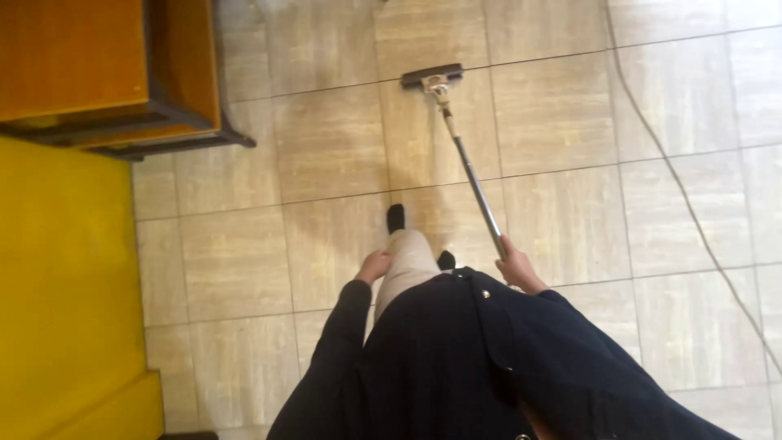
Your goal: The recorder is vacuuming a tiled floor using a corded vacuum cleaner.
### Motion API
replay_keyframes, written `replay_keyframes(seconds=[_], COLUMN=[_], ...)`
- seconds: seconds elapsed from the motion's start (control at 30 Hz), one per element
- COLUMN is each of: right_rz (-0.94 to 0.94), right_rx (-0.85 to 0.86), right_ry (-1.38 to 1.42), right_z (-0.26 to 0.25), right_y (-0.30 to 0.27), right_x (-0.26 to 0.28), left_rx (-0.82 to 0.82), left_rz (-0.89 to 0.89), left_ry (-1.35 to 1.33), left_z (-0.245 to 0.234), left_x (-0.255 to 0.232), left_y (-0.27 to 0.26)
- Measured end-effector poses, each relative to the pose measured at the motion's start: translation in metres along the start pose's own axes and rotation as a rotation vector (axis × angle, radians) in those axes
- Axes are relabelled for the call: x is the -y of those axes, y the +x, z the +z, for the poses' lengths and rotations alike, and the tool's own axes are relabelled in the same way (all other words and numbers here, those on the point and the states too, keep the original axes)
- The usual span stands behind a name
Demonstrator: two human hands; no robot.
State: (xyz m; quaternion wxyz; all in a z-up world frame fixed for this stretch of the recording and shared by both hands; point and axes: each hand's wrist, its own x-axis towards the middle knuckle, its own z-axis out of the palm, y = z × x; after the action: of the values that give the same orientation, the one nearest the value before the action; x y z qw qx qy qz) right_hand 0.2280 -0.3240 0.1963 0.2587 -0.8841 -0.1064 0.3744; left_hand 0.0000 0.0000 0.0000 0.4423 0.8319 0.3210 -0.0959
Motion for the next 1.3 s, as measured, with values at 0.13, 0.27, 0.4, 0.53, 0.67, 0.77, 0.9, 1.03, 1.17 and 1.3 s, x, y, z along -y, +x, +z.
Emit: replay_keyframes(seconds=[0.13,0.27,0.4,0.53,0.67,0.77,0.9,1.03,1.17,1.3], right_rz=[0.029,0.002,-0.022,-0.016,0.034,-0.005,-0.085,-0.095,-0.070,0.034], right_rx=[-0.010,-0.024,-0.045,-0.040,-0.046,-0.016,0.002,-0.040,-0.040,-0.012], right_ry=[0.034,0.023,0.030,0.031,0.059,0.173,0.253,0.210,0.179,0.104], right_z=[-0.004,-0.007,-0.023,-0.043,-0.058,-0.059,-0.030,-0.004,0.010,0.010], right_y=[0.041,0.090,0.137,0.195,0.249,0.287,0.268,0.228,0.157,0.061], right_x=[0.035,0.078,0.138,0.202,0.252,0.272,0.291,0.247,0.169,0.098], left_rx=[0.019,0.089,0.105,0.043,0.017,0.020,-0.006,-0.006,-0.010,0.063], left_rz=[0.021,-0.149,-0.228,-0.212,-0.229,-0.227,-0.232,-0.217,-0.201,-0.114], left_ry=[0.142,0.035,-0.060,-0.026,-0.066,-0.023,-0.018,-0.032,0.040,0.048], left_z=[-0.020,-0.033,-0.065,-0.108,-0.146,-0.157,-0.178,-0.165,-0.125,-0.072], left_x=[0.011,0.007,0.009,0.017,0.025,0.036,0.035,0.045,0.050,0.032], left_y=[0.002,0.008,0.035,0.069,0.088,0.101,0.088,0.073,0.049,0.023])
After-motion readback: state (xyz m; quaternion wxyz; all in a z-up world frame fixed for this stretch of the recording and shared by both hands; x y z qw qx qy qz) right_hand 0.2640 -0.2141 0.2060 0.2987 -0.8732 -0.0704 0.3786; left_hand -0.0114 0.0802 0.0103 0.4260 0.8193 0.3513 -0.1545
